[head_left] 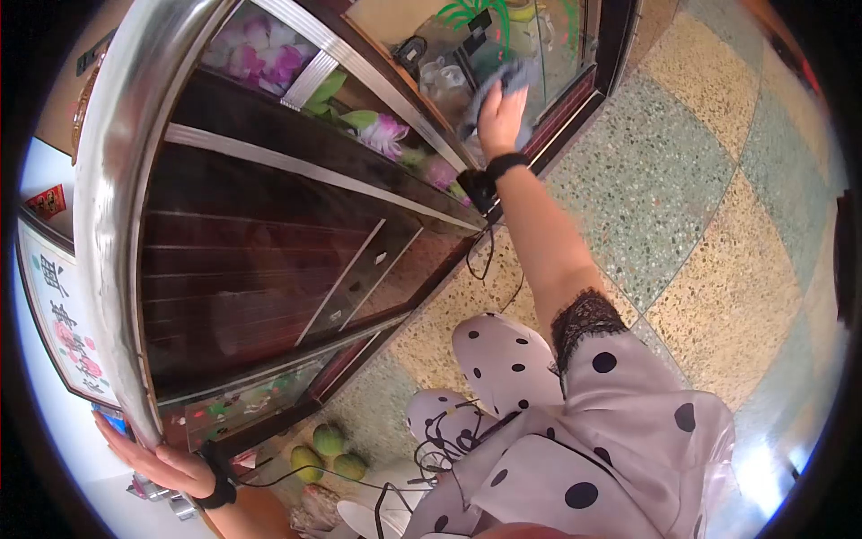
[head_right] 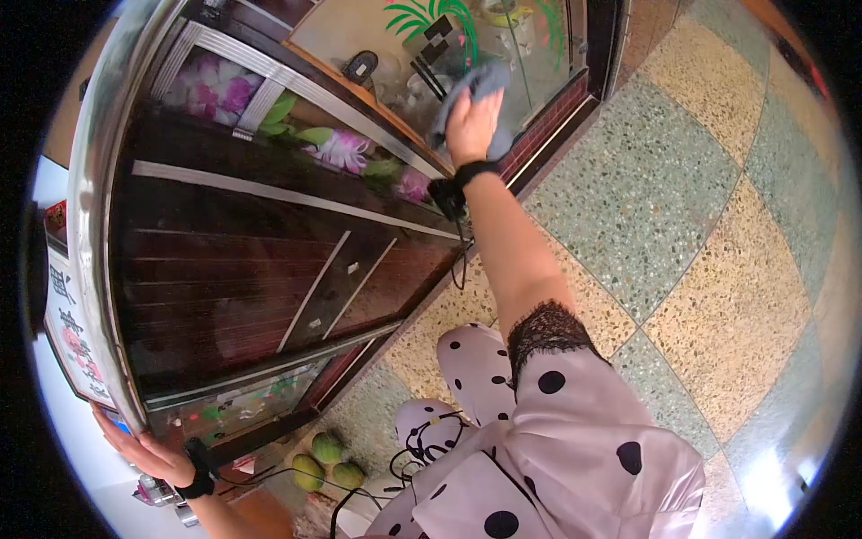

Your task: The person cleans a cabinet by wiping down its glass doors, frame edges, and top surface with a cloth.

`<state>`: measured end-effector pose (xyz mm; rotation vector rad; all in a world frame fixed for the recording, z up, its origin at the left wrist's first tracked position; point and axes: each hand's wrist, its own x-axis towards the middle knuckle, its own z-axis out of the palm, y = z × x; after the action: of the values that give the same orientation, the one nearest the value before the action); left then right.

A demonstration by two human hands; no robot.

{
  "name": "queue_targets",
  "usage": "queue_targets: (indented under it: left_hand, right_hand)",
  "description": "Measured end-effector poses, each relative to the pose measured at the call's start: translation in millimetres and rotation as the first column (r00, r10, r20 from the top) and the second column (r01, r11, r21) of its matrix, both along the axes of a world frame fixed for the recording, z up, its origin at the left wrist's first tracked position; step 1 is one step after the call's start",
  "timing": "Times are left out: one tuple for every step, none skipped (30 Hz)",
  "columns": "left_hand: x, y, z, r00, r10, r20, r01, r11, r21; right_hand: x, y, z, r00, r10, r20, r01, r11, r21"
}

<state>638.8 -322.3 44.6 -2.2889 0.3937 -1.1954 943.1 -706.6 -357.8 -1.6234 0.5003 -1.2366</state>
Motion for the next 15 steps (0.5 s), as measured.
queue_targets:
  left_hand:
    - [1,-3,0,1.0,-0.002,0.003,0.002,1.0,0.02]
    - [0,-4,2,1.0,-0.008,0.012,0.007,0.999,0.04]
    - [0,4,3,1.0,-0.021,0.006,0.021,0.999,0.036]
    - [-2,4,3,1.0,-0.024,0.011,0.023,0.999,0.036]
    - [-2,3,4,1.0,-0.015,0.02,0.013,0.998,0.062]
    - [-2,2,4,1.0,-0.007,0.026,0.004,0.996,0.087]
    - [-1,-2,4,0.999,-0.018,0.038,0.014,0.994,0.105]
    - [-4,0,4,0.999,-0.023,0.039,0.019,0.995,0.099]
    - [-4,3,4,0.999,-0.009,0.048,0.004,0.994,0.112]
    - [-4,5,4,0.998,0.006,0.058,-0.013,0.992,0.127]
    - [-4,5,4,0.999,-0.01,0.051,0.004,0.993,0.122]
    - [-4,3,3,0.999,-0.011,0.045,0.006,0.993,0.122]
    - [-4,1,3,0.999,-0.027,0.039,0.023,0.994,0.107]
    - [-3,-1,3,0.999,-0.044,0.031,0.041,0.995,0.094]
    - [-2,-1,3,0.999,-0.048,0.021,0.046,0.994,0.096]
  right_hand:
    - [-10,11,-24,0.996,0.085,-0.008,-0.083,0.991,0.107]
    - [-19,24,-50,0.988,0.157,-0.008,-0.15,0.957,0.249]
    - [-29,33,-62,0.95,0.279,-0.139,-0.202,0.89,0.409]
    - [-18,46,-96,0.988,0.127,-0.082,-0.105,0.967,0.231]
    - [-24,43,-88,0.934,0.29,-0.211,-0.185,0.894,0.408]
    - [-33,39,-76,0.836,0.458,-0.302,-0.221,0.785,0.579]
    - [-40,38,-62,0.833,0.467,-0.296,-0.247,0.793,0.556]
    - [-43,41,-49,0.83,0.476,-0.29,-0.272,0.8,0.534]
    - [-41,45,-39,0.821,0.484,-0.304,-0.265,0.793,0.548]
    - [-63,43,11,0.819,0.493,-0.294,-0.341,0.83,0.442]
    - [-61,48,25,0.917,0.379,-0.124,-0.345,0.91,0.228]
    - [-63,55,39,0.925,0.372,-0.082,-0.358,0.923,0.142]
    - [-85,53,85,0.901,0.425,-0.087,-0.406,0.898,0.171]
    - [-73,59,76,0.899,0.437,-0.02,-0.434,0.897,0.083]
    - [-72,59,82,0.916,0.401,-0.026,-0.402,0.913,-0.075]
